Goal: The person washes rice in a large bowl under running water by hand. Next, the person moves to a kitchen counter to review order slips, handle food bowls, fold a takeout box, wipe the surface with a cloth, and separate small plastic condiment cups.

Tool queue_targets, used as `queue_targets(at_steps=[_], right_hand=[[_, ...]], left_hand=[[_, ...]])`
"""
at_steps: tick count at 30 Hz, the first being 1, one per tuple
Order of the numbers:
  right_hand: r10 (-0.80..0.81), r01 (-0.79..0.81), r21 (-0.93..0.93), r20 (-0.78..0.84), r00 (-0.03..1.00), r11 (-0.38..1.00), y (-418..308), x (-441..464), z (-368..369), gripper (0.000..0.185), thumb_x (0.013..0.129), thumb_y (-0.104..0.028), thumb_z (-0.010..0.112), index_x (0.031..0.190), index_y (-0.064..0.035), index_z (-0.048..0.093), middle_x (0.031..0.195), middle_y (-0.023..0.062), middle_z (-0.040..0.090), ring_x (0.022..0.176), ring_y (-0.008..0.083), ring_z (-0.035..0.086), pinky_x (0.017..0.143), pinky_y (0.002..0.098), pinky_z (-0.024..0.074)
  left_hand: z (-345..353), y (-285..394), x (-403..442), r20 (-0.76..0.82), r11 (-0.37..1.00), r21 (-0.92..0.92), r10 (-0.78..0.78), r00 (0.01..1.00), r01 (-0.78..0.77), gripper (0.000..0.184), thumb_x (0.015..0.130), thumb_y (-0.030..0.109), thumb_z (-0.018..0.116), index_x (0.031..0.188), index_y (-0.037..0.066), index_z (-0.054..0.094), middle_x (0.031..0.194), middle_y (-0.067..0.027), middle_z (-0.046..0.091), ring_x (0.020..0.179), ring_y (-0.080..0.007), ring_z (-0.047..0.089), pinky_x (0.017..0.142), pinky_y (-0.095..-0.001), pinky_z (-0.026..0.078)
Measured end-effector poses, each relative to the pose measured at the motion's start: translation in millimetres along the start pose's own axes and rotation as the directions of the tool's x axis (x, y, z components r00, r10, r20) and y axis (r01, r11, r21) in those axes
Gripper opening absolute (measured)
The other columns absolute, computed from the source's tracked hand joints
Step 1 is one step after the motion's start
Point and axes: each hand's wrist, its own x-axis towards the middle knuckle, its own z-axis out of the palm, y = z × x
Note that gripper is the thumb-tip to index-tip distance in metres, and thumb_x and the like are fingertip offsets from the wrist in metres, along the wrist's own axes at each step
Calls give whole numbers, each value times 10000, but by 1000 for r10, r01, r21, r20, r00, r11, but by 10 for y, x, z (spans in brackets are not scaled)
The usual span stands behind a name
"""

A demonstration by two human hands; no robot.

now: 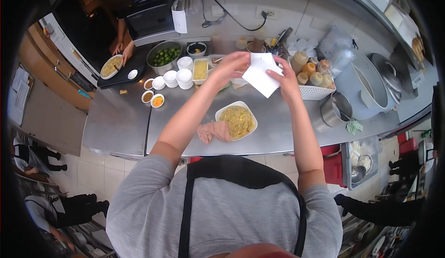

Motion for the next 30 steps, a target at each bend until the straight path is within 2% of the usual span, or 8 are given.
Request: queue_targets(at_steps=[2,9,11,17,21,23,25,30], right_hand=[[5,-3,-173,7,1000,985,27,35,9,435,736,-65,653,1142,-63,499,959,95,574,825,152,570,678,249,453],[116,-118,-103,-29,993,988,135,142,-316,307,765,-58,622,1061,-38,545,803,13,605,712,88,575,619,213,478],[109,-111,-80,-29,994,991,115,127,-328,225,777,-48,606,997,-36,564,775,12,607,696,83,576,617,202,482],[2,-22,-108,-179,984,994,199,198,-440,133,780,-25,586,910,-2,569,779,42,607,686,100,578,615,233,499],[-16,-10,-92,-277,961,996,245,239,-704,158,782,-39,594,931,2,562,806,50,619,704,109,579,614,217,480],[-20,-11,-103,-293,956,995,327,228,-842,204,764,-26,587,967,-17,562,764,49,611,694,116,579,601,237,466],[-308,22,-657,-323,895,754,388,241,-981,262,736,-4,570,993,-52,561,725,71,590,672,144,579,600,281,454],[-545,170,-834,-176,820,525,354,197,-805,276,698,22,549,959,-65,567,785,112,576,685,233,572,632,335,455]], left_hand=[[-26,-125,184,171,997,73,-22,985,10,244,777,141,623,974,10,563,818,-74,619,738,-149,604,617,-249,482],[-98,-59,406,90,995,95,15,996,-23,130,726,83,670,779,-7,593,750,-71,605,653,-143,600,570,-241,477],[-102,-52,413,64,977,211,-4,998,-10,105,734,72,660,754,-4,590,751,-71,605,658,-144,598,575,-244,483],[-68,-77,426,-16,999,27,25,1000,-25,76,751,88,654,744,40,596,719,-37,611,613,-111,593,549,-232,482],[-344,-149,621,-137,979,198,80,987,-52,157,786,90,619,925,30,580,837,-48,624,733,-135,615,642,-250,510],[-450,-133,631,-92,983,177,69,993,-52,182,815,91,580,975,9,550,919,-67,603,818,-152,603,716,-285,504],[-439,-108,553,-83,992,121,51,995,-41,210,823,72,559,1025,20,534,964,-81,586,866,-158,590,754,-297,496],[-362,-189,387,46,980,162,109,993,-115,335,826,38,520,1159,63,498,1040,-81,573,877,-146,586,751,-295,496]])
